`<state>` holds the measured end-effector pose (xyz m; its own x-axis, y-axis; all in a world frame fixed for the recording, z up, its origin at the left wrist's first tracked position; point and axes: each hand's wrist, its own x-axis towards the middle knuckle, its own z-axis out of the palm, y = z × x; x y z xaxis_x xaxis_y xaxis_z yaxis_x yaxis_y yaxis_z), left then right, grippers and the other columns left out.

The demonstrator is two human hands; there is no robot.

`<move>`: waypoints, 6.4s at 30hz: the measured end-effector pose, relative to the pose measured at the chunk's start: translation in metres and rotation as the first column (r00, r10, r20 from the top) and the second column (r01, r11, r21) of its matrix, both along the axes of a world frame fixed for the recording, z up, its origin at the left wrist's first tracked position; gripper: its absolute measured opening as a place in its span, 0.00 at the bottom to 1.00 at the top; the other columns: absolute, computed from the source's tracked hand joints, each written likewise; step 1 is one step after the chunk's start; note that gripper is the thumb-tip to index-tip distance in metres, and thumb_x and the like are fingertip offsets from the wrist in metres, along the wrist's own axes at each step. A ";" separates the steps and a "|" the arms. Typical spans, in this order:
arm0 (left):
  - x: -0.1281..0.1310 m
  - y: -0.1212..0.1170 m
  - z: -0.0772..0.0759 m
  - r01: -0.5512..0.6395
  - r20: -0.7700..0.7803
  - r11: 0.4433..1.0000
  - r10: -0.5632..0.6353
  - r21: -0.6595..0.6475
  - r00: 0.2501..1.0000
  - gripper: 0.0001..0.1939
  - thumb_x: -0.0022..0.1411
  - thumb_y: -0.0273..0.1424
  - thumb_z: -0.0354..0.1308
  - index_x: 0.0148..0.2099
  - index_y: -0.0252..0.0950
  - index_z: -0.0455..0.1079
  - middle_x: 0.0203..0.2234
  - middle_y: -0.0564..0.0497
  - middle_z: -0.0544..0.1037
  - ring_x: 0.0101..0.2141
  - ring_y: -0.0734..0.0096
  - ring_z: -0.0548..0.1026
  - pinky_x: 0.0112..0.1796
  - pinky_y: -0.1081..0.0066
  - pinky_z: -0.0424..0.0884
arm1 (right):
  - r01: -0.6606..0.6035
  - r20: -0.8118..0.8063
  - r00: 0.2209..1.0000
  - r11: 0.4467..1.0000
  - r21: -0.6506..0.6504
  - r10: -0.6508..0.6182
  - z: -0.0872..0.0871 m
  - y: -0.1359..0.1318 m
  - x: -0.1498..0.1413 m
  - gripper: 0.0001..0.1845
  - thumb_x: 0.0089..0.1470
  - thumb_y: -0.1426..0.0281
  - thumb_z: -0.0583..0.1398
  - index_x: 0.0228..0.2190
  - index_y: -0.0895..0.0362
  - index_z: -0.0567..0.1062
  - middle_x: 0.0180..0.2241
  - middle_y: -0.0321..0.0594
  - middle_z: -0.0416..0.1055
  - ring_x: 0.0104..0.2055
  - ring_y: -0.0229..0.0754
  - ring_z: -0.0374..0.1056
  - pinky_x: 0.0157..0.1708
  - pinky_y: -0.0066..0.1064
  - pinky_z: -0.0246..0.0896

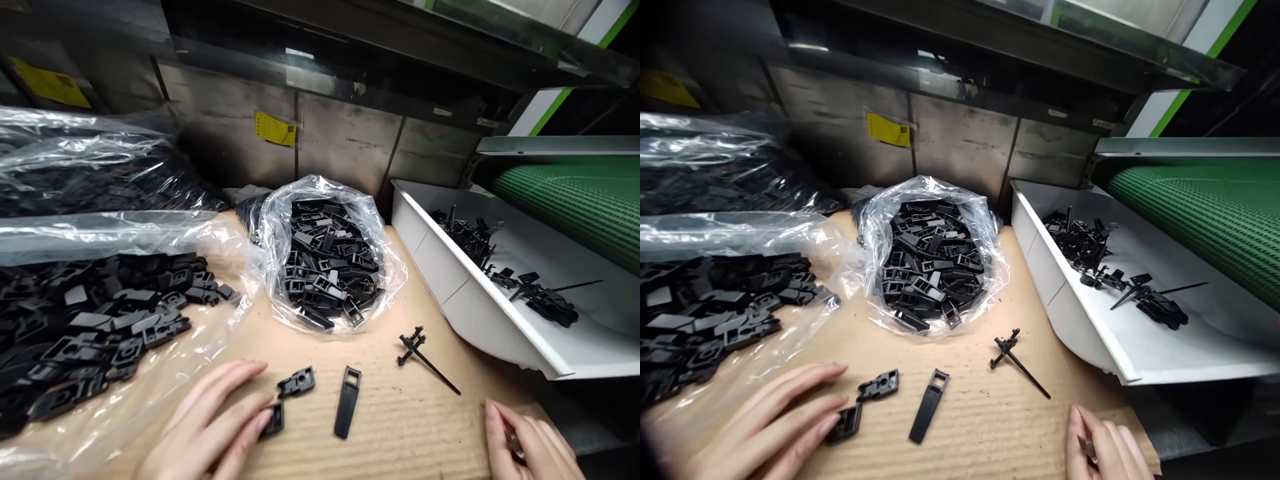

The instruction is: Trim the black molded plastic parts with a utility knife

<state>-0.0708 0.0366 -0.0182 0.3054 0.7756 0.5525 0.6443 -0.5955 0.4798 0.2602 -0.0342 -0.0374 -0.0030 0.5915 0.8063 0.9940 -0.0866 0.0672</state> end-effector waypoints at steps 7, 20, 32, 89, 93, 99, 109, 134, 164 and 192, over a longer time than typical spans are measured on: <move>0.012 -0.011 0.030 -0.086 0.049 0.994 0.090 -0.074 0.995 0.07 0.61 0.33 0.51 0.35 0.40 0.70 0.32 0.51 0.73 0.35 0.67 0.72 0.35 0.72 0.69 | 0.191 -0.066 0.967 0.873 -0.448 -0.245 0.010 -0.005 0.017 0.10 0.52 0.62 0.55 0.25 0.54 0.71 0.20 0.37 0.72 0.24 0.46 0.71 0.18 0.30 0.59; 0.016 -0.013 0.036 -0.002 -0.128 0.895 -0.061 -0.446 0.990 0.06 0.59 0.30 0.52 0.39 0.36 0.68 0.33 0.48 0.71 0.35 0.59 0.70 0.35 0.64 0.66 | -0.431 -0.311 0.899 0.745 -0.509 0.307 0.039 0.010 -0.067 0.15 0.57 0.66 0.50 0.45 0.57 0.65 0.32 0.40 0.73 0.32 0.37 0.72 0.29 0.21 0.68; 0.049 -0.030 0.035 0.440 0.584 0.739 -0.078 -0.510 0.808 0.11 0.55 0.21 0.57 0.37 0.41 0.74 0.34 0.55 0.74 0.39 0.72 0.72 0.40 0.82 0.65 | -0.726 -0.569 0.677 0.552 -0.411 0.467 0.063 -0.001 -0.101 0.13 0.58 0.70 0.51 0.45 0.54 0.68 0.28 0.37 0.71 0.31 0.37 0.70 0.30 0.24 0.66; 0.047 -0.037 0.031 0.542 0.589 0.634 -0.165 -0.551 0.791 0.12 0.59 0.38 0.54 0.41 0.38 0.70 0.34 0.50 0.74 0.33 0.67 0.72 0.35 0.74 0.67 | -0.723 -0.948 0.284 0.681 -0.112 0.146 0.055 0.003 -0.121 0.09 0.52 0.66 0.56 0.36 0.55 0.72 0.30 0.36 0.72 0.32 0.37 0.70 0.30 0.23 0.64; 0.051 -0.039 0.027 0.473 0.659 0.647 0.062 -0.598 0.749 0.10 0.63 0.34 0.50 0.46 0.40 0.64 0.29 0.54 0.71 0.24 0.77 0.68 0.29 0.77 0.66 | -0.741 -0.842 0.444 0.654 -0.152 0.308 0.047 -0.002 -0.120 0.11 0.56 0.72 0.51 0.39 0.54 0.72 0.30 0.38 0.72 0.31 0.38 0.70 0.29 0.25 0.64; 0.052 -0.032 0.032 0.460 0.658 0.661 0.069 -0.593 0.750 0.08 0.56 0.26 0.57 0.40 0.39 0.72 0.35 0.51 0.74 0.38 0.67 0.72 0.41 0.74 0.66 | -0.698 -0.652 0.601 0.701 -0.147 0.463 0.039 0.000 -0.118 0.08 0.54 0.77 0.54 0.35 0.58 0.71 0.26 0.39 0.73 0.25 0.38 0.69 0.26 0.26 0.61; 0.047 -0.031 0.030 0.460 0.723 0.754 0.028 -0.469 0.691 0.11 0.53 0.21 0.60 0.34 0.43 0.77 0.32 0.54 0.77 0.37 0.70 0.72 0.40 0.78 0.66 | -0.794 -0.821 0.462 0.568 -0.215 0.336 0.052 0.005 -0.125 0.09 0.56 0.74 0.51 0.26 0.55 0.69 0.18 0.32 0.64 0.19 0.32 0.62 0.19 0.21 0.57; 0.049 -0.032 0.030 0.460 0.691 0.731 0.023 -0.505 0.723 0.09 0.56 0.27 0.59 0.40 0.40 0.75 0.34 0.50 0.75 0.38 0.66 0.72 0.41 0.72 0.66 | -0.733 -0.933 0.303 0.673 -0.098 0.195 0.053 -0.008 -0.107 0.17 0.55 0.75 0.55 0.45 0.49 0.70 0.31 0.36 0.71 0.28 0.34 0.66 0.31 0.25 0.61; 0.048 -0.032 0.032 0.543 0.703 0.642 -0.008 -0.542 0.711 0.05 0.57 0.30 0.57 0.32 0.38 0.75 0.28 0.52 0.74 0.32 0.70 0.72 0.34 0.76 0.67 | -0.585 -0.477 0.722 0.810 -0.036 0.500 0.034 -0.001 -0.121 0.16 0.48 0.81 0.59 0.41 0.60 0.72 0.26 0.42 0.68 0.29 0.40 0.64 0.29 0.32 0.59; 0.047 -0.037 0.024 0.445 0.513 0.865 -0.280 -0.232 0.811 0.18 0.55 0.14 0.53 0.41 0.41 0.74 0.38 0.49 0.75 0.37 0.67 0.74 0.38 0.75 0.70 | -0.794 -0.904 0.379 0.571 -0.209 0.198 0.055 -0.002 -0.115 0.10 0.56 0.73 0.52 0.26 0.55 0.71 0.21 0.32 0.65 0.23 0.33 0.63 0.23 0.22 0.58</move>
<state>-0.0235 -0.0008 0.0059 0.3837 0.8154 0.4334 0.0758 -0.4955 0.8653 0.1456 -0.0367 0.0181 -0.0883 0.9796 0.1807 0.4778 0.2008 -0.8552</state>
